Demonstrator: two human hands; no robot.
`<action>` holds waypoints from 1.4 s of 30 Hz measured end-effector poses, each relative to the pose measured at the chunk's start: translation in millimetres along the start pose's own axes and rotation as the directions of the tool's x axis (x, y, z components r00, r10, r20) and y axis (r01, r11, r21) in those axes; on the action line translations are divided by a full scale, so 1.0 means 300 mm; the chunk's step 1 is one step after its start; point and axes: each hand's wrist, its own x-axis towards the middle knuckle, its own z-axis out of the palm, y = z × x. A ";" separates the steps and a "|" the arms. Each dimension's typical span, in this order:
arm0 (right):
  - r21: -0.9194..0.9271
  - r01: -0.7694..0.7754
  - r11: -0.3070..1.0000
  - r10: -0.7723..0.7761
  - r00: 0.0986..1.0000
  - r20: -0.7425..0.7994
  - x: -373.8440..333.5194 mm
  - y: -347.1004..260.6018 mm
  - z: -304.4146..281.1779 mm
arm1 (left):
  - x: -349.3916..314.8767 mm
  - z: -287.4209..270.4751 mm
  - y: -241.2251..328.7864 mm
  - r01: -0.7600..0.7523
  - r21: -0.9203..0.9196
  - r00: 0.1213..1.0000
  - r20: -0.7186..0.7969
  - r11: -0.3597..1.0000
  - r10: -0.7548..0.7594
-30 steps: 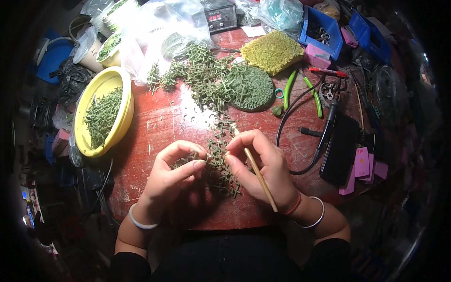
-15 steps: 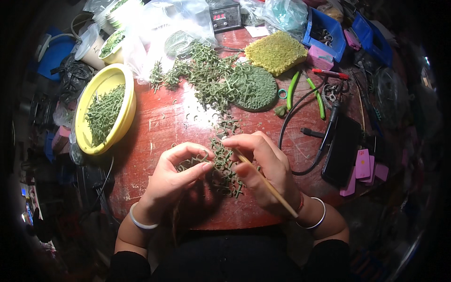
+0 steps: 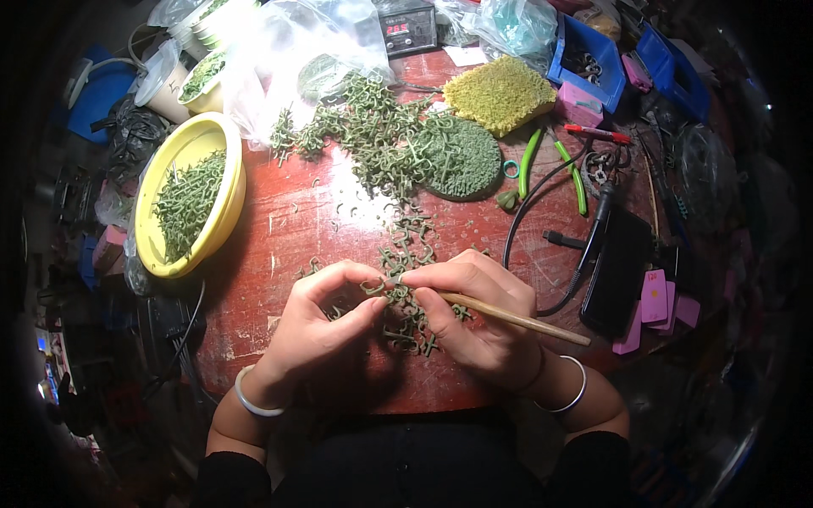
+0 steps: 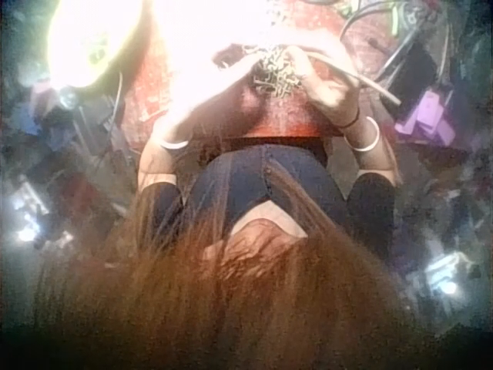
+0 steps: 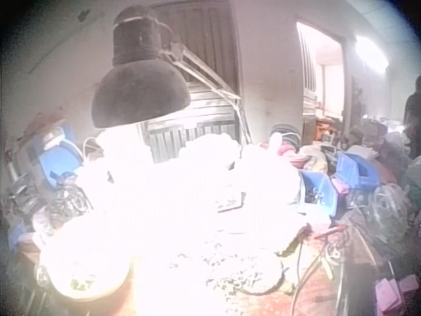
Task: The person assembles small artificial plant sprigs into a larger moss-like base by picking up individual green sprigs and inserting them into the base using a small pointed tool.
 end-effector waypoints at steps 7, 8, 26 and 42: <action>-0.019 0.025 1.000 -0.025 0.999 0.026 -0.001 0.001 0.001 | 0.004 -0.001 0.008 -0.081 0.102 0.997 0.008 0.991 0.080; -0.019 0.025 1.000 -0.024 0.999 0.026 -0.002 0.000 0.001 | 0.004 -0.001 0.007 -0.081 0.102 0.997 0.009 0.991 0.080; -0.056 0.026 0.998 -0.025 1.000 0.008 -0.006 -0.005 0.001 | 0.000 -0.014 0.015 0.116 -0.117 0.986 0.132 0.986 -0.101; -0.071 0.002 0.997 -0.001 1.000 0.017 -0.006 -0.013 0.002 | 0.008 -0.014 0.025 0.063 -0.083 0.984 0.172 0.995 -0.048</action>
